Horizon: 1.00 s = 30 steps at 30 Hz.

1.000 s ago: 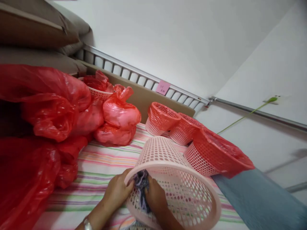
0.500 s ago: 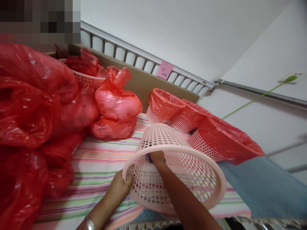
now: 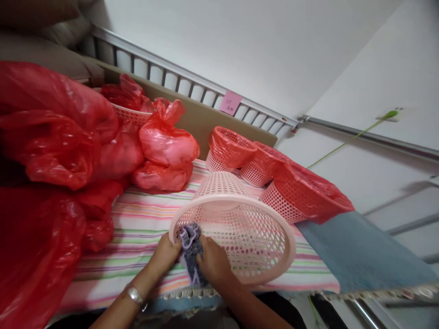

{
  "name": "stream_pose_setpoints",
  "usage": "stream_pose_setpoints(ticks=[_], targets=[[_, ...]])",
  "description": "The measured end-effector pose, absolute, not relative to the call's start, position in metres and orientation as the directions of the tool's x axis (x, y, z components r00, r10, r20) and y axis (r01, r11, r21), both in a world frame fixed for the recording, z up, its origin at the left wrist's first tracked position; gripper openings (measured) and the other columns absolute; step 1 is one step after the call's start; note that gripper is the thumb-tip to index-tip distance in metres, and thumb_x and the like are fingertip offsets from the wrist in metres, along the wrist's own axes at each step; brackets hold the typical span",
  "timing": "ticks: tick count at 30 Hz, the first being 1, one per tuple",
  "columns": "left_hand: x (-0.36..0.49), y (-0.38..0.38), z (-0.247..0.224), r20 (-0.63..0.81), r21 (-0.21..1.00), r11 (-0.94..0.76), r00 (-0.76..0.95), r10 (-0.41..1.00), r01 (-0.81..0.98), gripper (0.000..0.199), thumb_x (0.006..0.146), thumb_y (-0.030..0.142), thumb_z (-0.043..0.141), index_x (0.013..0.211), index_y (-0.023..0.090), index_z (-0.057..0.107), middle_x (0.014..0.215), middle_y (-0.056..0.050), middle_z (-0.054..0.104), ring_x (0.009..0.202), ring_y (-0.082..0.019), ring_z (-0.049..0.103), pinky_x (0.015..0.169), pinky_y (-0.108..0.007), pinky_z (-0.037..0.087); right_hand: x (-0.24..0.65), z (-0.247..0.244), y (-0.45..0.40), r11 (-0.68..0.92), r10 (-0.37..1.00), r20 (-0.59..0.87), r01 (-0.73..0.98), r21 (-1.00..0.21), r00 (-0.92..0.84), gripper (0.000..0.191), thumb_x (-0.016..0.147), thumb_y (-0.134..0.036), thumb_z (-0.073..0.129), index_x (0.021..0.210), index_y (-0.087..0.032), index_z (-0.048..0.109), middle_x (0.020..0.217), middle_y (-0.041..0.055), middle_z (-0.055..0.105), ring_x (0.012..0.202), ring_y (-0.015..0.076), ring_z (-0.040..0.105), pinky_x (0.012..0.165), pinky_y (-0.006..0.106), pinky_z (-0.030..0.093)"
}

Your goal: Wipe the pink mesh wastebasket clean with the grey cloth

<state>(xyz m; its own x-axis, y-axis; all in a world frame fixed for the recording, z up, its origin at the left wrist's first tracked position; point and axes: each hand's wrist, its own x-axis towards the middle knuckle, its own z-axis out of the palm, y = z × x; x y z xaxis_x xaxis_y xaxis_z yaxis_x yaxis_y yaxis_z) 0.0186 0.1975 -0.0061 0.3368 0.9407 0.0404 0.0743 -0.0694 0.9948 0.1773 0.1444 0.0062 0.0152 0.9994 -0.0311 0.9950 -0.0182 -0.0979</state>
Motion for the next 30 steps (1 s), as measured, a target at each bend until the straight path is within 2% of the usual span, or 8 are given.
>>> stream_pose_setpoints(ticks=[6, 11, 17, 23, 30], targets=[[0.021, 0.197, -0.005, 0.009, 0.991, -0.053, 0.326, 0.945, 0.125, 0.033, 0.074, 0.024, 0.048, 0.097, 0.009, 0.067, 0.086, -0.009, 0.073, 0.09, -0.025, 0.065, 0.081, -0.033, 0.05, 0.205, 0.006, 0.224, -0.229, 0.973, 0.038, 0.973, -0.01, 0.229, 0.035, 0.082, -0.022, 0.04, 0.114, -0.019, 0.053, 0.097, 0.0078, 0.065, 0.087, 0.02, 0.061, 0.071, 0.028, 0.042], [0.023, 0.202, 0.0, -0.021, 0.992, -0.023, 0.341, 0.94, 0.124, 0.031, 0.075, 0.024, 0.048, 0.096, 0.01, 0.067, 0.087, -0.009, 0.073, 0.09, -0.024, 0.065, 0.084, -0.033, 0.049, 0.225, 0.0, 0.284, -0.32, 0.947, 0.023, 0.947, -0.025, 0.321, 0.035, 0.087, -0.023, 0.034, 0.108, -0.016, 0.061, 0.106, 0.0145, 0.064, 0.098, 0.0252, 0.059, 0.08, 0.033, 0.041], [0.027, 0.207, -0.003, -0.035, 0.991, -0.004, 0.293, 0.956, 0.133, 0.03, 0.076, 0.028, 0.049, 0.093, 0.011, 0.068, 0.078, -0.008, 0.073, 0.092, -0.025, 0.064, 0.08, -0.032, 0.05, 0.232, -0.001, 0.3, -0.361, 0.932, -0.003, 0.929, -0.085, 0.362, 0.036, 0.089, -0.026, 0.033, 0.111, -0.018, 0.06, 0.108, 0.0128, 0.064, 0.103, 0.0236, 0.058, 0.082, 0.031, 0.04], [0.028, 0.207, -0.009, -0.036, 0.992, 0.004, 0.255, 0.966, 0.125, 0.029, 0.075, 0.027, 0.051, 0.093, 0.012, 0.068, 0.073, -0.006, 0.072, 0.082, -0.023, 0.066, 0.072, -0.029, 0.051, 0.193, 0.0, 0.243, -0.335, 0.941, -0.004, 0.932, -0.14, 0.338, 0.035, 0.081, -0.027, 0.043, 0.114, -0.019, 0.052, 0.098, 0.0081, 0.066, 0.089, 0.0203, 0.062, 0.073, 0.027, 0.041], [0.026, 0.199, -0.001, 0.017, 0.987, -0.059, 0.267, 0.963, 0.15, 0.024, 0.077, 0.026, 0.048, 0.084, 0.011, 0.066, 0.072, -0.005, 0.071, 0.072, -0.02, 0.064, 0.065, -0.026, 0.048, 0.162, 0.007, 0.149, -0.1, 0.995, -0.008, 0.956, -0.276, 0.101, 0.033, 0.074, -0.02, 0.045, 0.106, -0.019, 0.052, 0.098, 0.0071, 0.062, 0.094, 0.0203, 0.058, 0.079, 0.026, 0.039]])
